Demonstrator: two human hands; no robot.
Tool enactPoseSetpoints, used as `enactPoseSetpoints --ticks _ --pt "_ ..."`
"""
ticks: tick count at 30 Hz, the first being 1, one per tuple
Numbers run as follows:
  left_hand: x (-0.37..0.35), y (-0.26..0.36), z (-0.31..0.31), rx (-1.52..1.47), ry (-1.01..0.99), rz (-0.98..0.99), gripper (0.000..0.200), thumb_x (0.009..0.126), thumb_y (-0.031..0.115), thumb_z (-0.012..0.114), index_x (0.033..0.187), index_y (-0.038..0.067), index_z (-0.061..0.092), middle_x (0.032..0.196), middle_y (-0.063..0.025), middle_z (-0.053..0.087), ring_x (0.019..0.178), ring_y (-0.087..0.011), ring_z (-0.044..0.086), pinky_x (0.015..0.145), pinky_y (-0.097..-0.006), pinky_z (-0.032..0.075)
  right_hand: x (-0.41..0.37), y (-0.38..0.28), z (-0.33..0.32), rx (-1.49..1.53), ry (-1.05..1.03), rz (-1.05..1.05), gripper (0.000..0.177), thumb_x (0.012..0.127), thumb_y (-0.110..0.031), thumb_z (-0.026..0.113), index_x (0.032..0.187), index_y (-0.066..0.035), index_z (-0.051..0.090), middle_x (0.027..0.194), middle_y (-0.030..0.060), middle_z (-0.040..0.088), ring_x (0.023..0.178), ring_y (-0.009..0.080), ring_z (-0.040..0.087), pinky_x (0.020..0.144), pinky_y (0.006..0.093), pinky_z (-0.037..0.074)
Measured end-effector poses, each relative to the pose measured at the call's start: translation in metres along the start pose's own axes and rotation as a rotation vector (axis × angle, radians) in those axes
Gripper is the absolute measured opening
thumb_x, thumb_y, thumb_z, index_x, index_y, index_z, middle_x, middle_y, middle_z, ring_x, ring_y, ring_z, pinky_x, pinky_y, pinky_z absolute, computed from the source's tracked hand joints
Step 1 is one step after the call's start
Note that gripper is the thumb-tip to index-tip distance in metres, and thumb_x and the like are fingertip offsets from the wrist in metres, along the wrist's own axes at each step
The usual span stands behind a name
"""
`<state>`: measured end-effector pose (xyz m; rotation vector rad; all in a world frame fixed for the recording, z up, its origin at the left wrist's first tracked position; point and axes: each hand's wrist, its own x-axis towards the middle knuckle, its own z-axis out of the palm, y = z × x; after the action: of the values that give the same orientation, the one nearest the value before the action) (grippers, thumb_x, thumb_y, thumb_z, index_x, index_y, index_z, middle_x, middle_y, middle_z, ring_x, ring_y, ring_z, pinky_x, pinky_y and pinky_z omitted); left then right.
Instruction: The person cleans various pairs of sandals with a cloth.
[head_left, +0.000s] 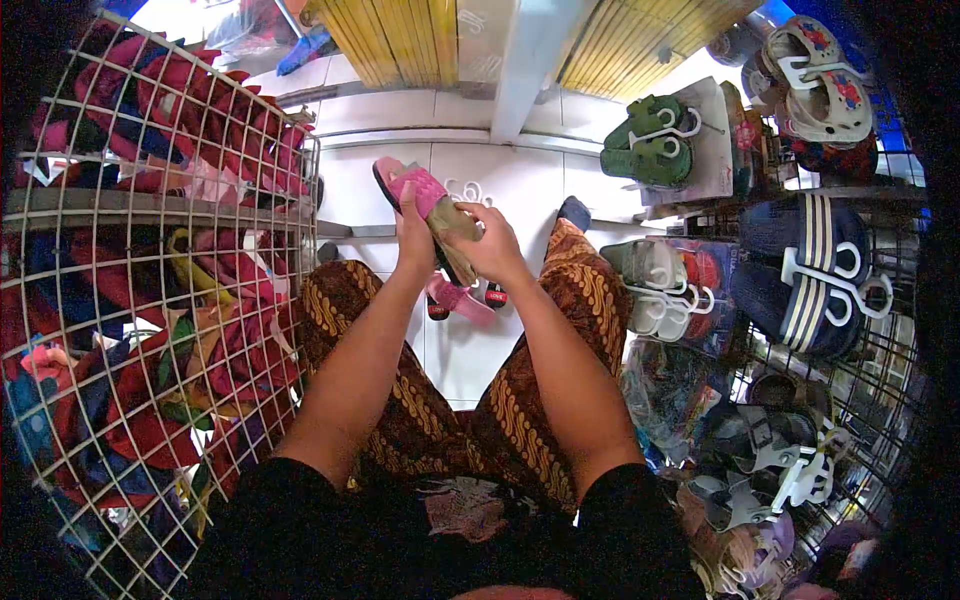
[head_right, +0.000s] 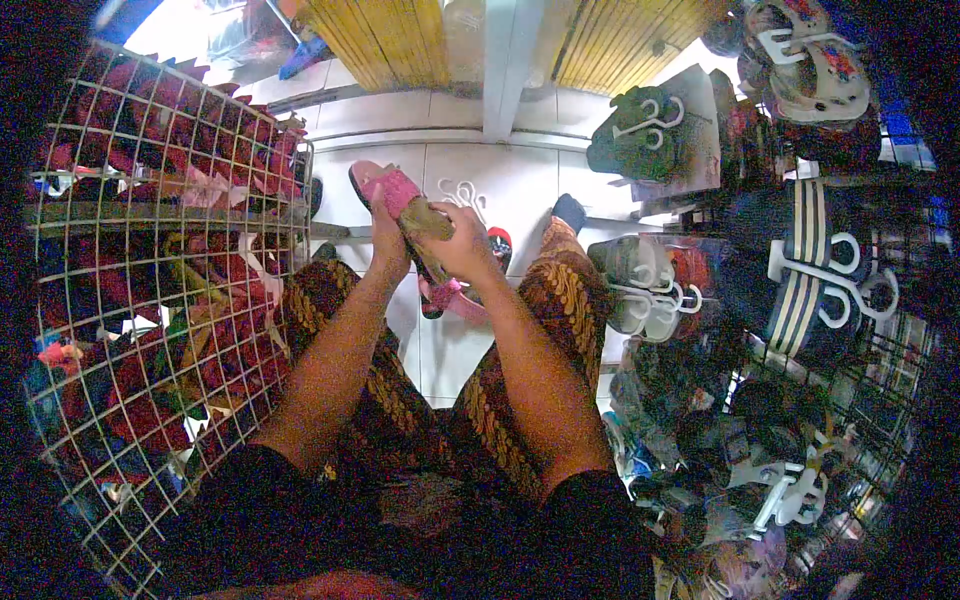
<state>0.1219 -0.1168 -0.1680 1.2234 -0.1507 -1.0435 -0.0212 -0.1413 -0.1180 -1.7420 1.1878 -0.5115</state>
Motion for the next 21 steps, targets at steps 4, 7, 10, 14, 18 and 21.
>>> enactPoseSetpoints --ticks 4,7,10,14,18,21 --pt "-0.012 0.003 0.004 -0.006 -0.098 -0.111 0.07 0.097 0.061 0.043 0.139 0.005 0.039 0.12 -0.0091 0.054 0.108 -0.0196 0.055 0.096 -0.034 0.045 0.0 0.0 0.0 0.006 0.017 0.028 0.053 0.079 -0.033 0.079 0.125 -0.011 0.063 0.105 0.0168 0.061 0.104 0.0316 0.061 0.091 0.0386 0.048" --pt "-0.005 -0.004 0.0 -0.113 -0.17 -0.23 0.07 0.096 0.064 0.042 0.134 0.006 0.042 0.114 -0.011 0.057 0.104 -0.0232 0.058 0.093 -0.0373 0.048 0.001 0.01 0.006 0.001 0.012 -0.008 0.054 0.079 -0.034 0.078 0.125 -0.01 0.062 0.105 0.0182 0.063 0.102 0.0325 0.062 0.09 0.0397 0.049" --pt "-0.011 0.01 0.004 -0.264 -0.222 -0.382 0.071 0.094 0.069 0.039 0.127 0.007 0.047 0.107 -0.0132 0.059 0.098 -0.0272 0.061 0.088 -0.0414 0.052 0.006 0.005 0.002 -0.01 -0.063 -0.021 0.056 0.081 -0.038 0.077 0.127 -0.01 0.06 0.106 0.021 0.066 0.1 0.0337 0.065 0.087 0.0402 0.05" --pt "-0.014 0.021 0.007 -0.265 -0.192 -0.321 0.071 0.092 0.072 0.036 0.119 0.008 0.053 0.1 -0.014 0.061 0.092 -0.0289 0.064 0.084 -0.0442 0.053 -0.012 -0.02 -0.007 -0.055 -0.099 0.024 0.061 0.083 -0.044 0.073 0.129 -0.009 0.056 0.11 0.0239 0.067 0.101 0.036 0.067 0.087 0.0402 0.051" --pt "-0.017 0.029 0.004 -0.359 -0.244 -0.237 0.062 0.095 0.065 0.034 0.116 0.01 0.055 0.098 -0.0118 0.062 0.09 -0.0277 0.062 0.082 -0.0433 0.053 -0.046 -0.047 -0.02 -0.139 -0.182 0.098 0.067 0.082 -0.05 0.071 0.132 -0.008 0.056 0.114 0.0236 0.066 0.104 0.0353 0.066 0.091 0.0404 0.05" --pt "0.024 0.028 -0.028 -0.561 -0.49 -0.032 0.056 0.097 0.061 0.035 0.112 0.011 0.056 0.096 -0.0101 0.061 0.084 -0.0256 0.061 0.072 -0.0402 0.053 -0.082 -0.052 -0.037 -0.155 -0.352 0.13 0.067 0.082 -0.051 0.07 0.132 -0.008 0.057 0.118 0.0225 0.066 0.107 0.0325 0.065 0.093 0.0388 0.049"
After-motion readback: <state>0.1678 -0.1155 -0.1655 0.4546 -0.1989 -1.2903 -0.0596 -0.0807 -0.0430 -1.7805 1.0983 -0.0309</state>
